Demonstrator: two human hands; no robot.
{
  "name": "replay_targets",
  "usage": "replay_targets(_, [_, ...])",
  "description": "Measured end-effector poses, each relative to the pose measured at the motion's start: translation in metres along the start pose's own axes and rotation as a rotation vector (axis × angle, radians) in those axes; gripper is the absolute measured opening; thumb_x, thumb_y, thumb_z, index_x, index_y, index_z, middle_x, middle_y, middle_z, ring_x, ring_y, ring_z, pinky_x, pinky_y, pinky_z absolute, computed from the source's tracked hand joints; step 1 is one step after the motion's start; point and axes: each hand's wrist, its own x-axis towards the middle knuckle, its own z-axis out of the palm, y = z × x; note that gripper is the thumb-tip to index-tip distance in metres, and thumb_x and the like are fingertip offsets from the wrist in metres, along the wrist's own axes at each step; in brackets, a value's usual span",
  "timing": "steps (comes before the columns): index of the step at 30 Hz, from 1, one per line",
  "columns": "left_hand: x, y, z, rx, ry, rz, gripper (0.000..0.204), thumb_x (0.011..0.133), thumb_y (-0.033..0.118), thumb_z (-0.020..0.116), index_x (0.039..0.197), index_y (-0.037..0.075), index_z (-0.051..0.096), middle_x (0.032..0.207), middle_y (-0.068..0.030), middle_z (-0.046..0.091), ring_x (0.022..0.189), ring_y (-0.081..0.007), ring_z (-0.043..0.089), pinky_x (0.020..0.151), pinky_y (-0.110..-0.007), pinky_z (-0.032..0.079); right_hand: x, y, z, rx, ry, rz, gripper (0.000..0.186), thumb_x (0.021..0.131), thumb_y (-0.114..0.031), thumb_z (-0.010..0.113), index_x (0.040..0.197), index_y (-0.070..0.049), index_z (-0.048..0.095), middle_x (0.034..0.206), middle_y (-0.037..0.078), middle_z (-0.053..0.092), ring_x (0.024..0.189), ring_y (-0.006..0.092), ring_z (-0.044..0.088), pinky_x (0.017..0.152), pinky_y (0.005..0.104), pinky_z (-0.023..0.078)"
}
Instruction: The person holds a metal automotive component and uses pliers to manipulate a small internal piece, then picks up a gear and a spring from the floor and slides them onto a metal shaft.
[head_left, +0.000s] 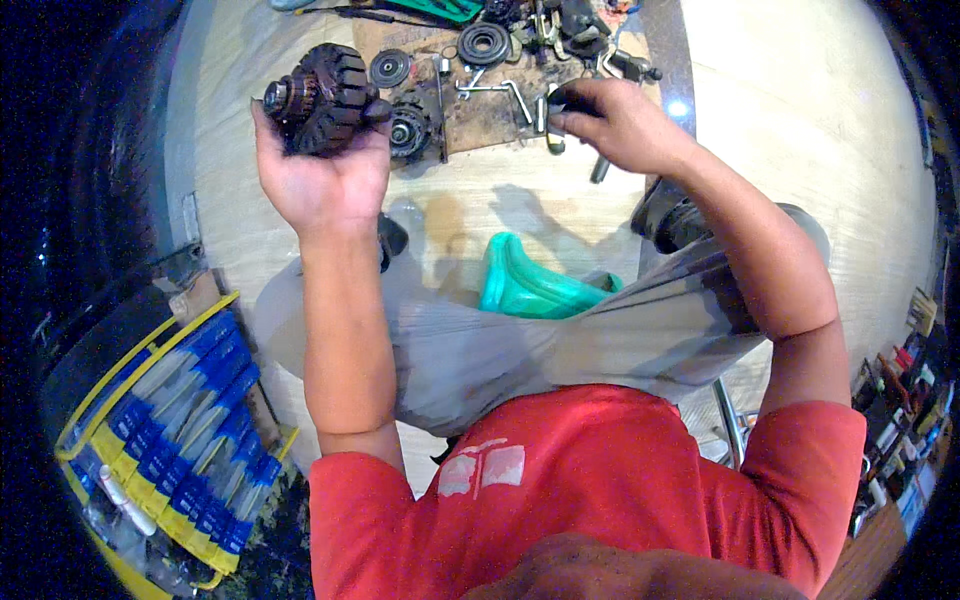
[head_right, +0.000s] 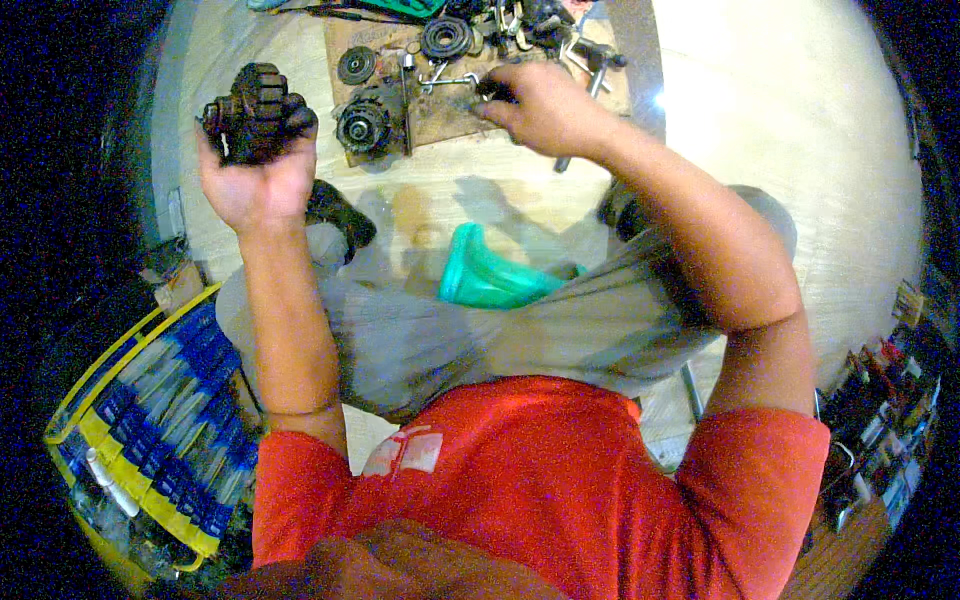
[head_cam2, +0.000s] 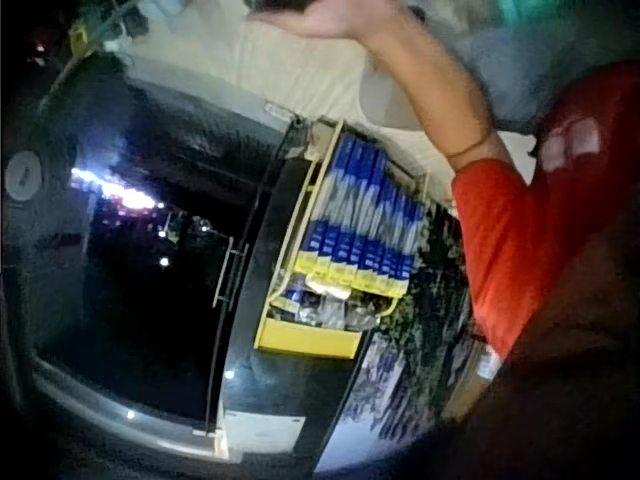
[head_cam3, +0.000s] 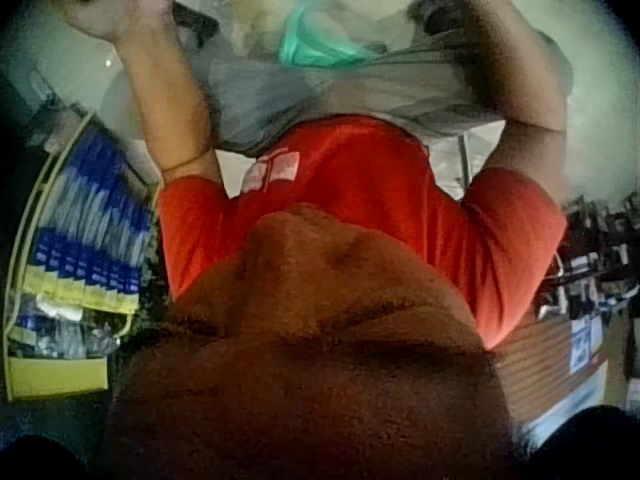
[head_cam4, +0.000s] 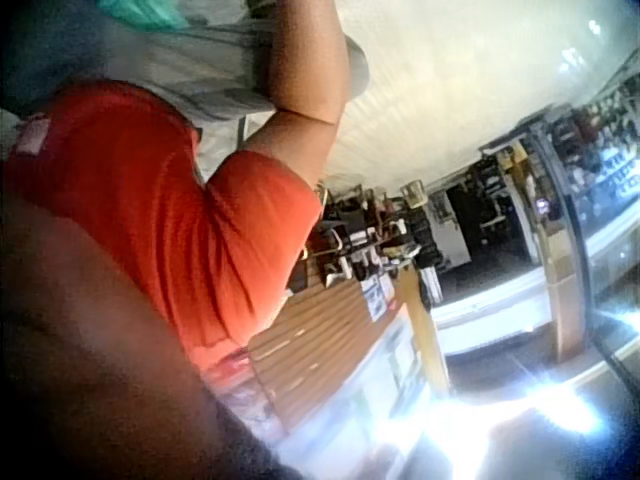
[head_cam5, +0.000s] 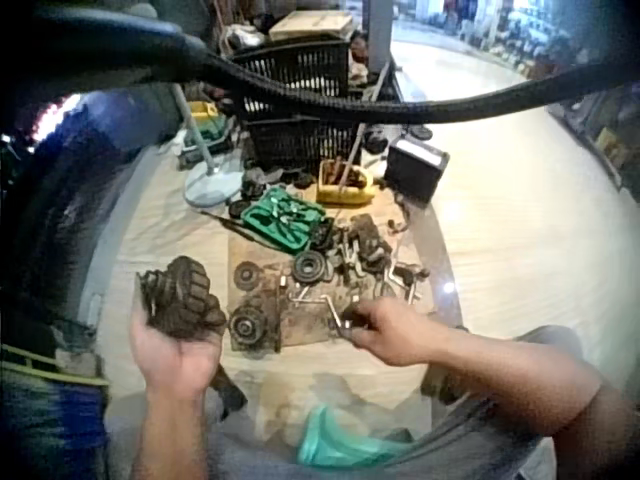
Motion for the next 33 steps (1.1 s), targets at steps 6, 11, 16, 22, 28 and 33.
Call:
replay_targets(6, [0.002,-0.016,-0.009,0.003,0.009,0.005,0.042,0.093,0.042,0.041,0.107,0.007,0.060,0.101,-0.0137,0.062,0.084,-0.0290,0.056,0.071,-0.041,0.045,0.034,0.070,-0.060,-0.268,0.350,0.214,0.035,0.083,-0.037,0.060,0.091,-0.003,0.068,0.084,0.021,0.066,0.080,0.0379,0.064,0.075,0.0457,0.050])
replay_targets(11, [-0.003,-0.026,0.000,0.032,0.082,-0.023,0.037,0.094,0.035,0.040,0.108,0.008,0.060,0.104,-0.0113,0.064,0.092,-0.0277,0.058,0.077,-0.042,0.045,0.041,0.123,-0.051,-0.410,0.263,0.372,0.036,0.083,-0.034,0.060,0.094,-0.001,0.067,0.088,0.022,0.066,0.083,0.0358,0.065,0.077,0.0426,0.050])
replay_targets(16, [-0.001,-0.038,-0.003,0.015,0.062,-0.076,0.037,0.096,0.038,0.041,0.111,0.007,0.056,0.111,-0.0126,0.060,0.102,-0.0293,0.056,0.090,-0.046,0.044,0.036,0.174,-0.025,-0.563,-0.034,0.496,0.032,0.082,-0.032,0.061,0.091,-0.002,0.067,0.094,0.022,0.065,0.089,0.0394,0.063,0.080,0.0450,0.050])
replay_targets(22, [0.006,-0.053,-0.010,0.052,0.014,-0.127,0.039,0.097,0.034,0.040,0.117,0.004,0.054,0.109,-0.0119,0.062,0.097,-0.0253,0.059,0.087,-0.041,0.048,0.043,0.260,0.013,-0.456,-0.188,0.567,0.037,0.081,-0.034,0.064,0.091,0.002,0.064,0.095,0.022,0.065,0.089,0.0358,0.064,0.076,0.0448,0.051])
replay_targets(28, [0.013,-0.056,-0.016,0.057,-0.028,-0.132,0.040,0.098,0.032,0.037,0.121,0.003,0.052,0.115,-0.0124,0.060,0.103,-0.0250,0.059,0.091,-0.040,0.047,0.078,0.323,0.065,-0.570,-0.052,0.626,0.031,0.080,-0.026,0.065,0.086,0.004,0.065,0.096,0.025,0.065,0.093,0.0371,0.063,0.079,0.0434,0.051])
replay_targets(33, [0.026,-0.053,-0.040,0.131,0.038,-0.066,0.040,0.096,0.033,0.039,0.114,0.003,0.058,0.113,-0.0133,0.062,0.105,-0.0302,0.058,0.097,-0.046,0.043,0.110,0.331,0.107,-0.454,0.016,0.645,0.026,0.082,-0.013,0.050,0.099,0.003,0.061,0.105,0.025,0.063,0.096,0.0375,0.063,0.085,0.0432,0.050])
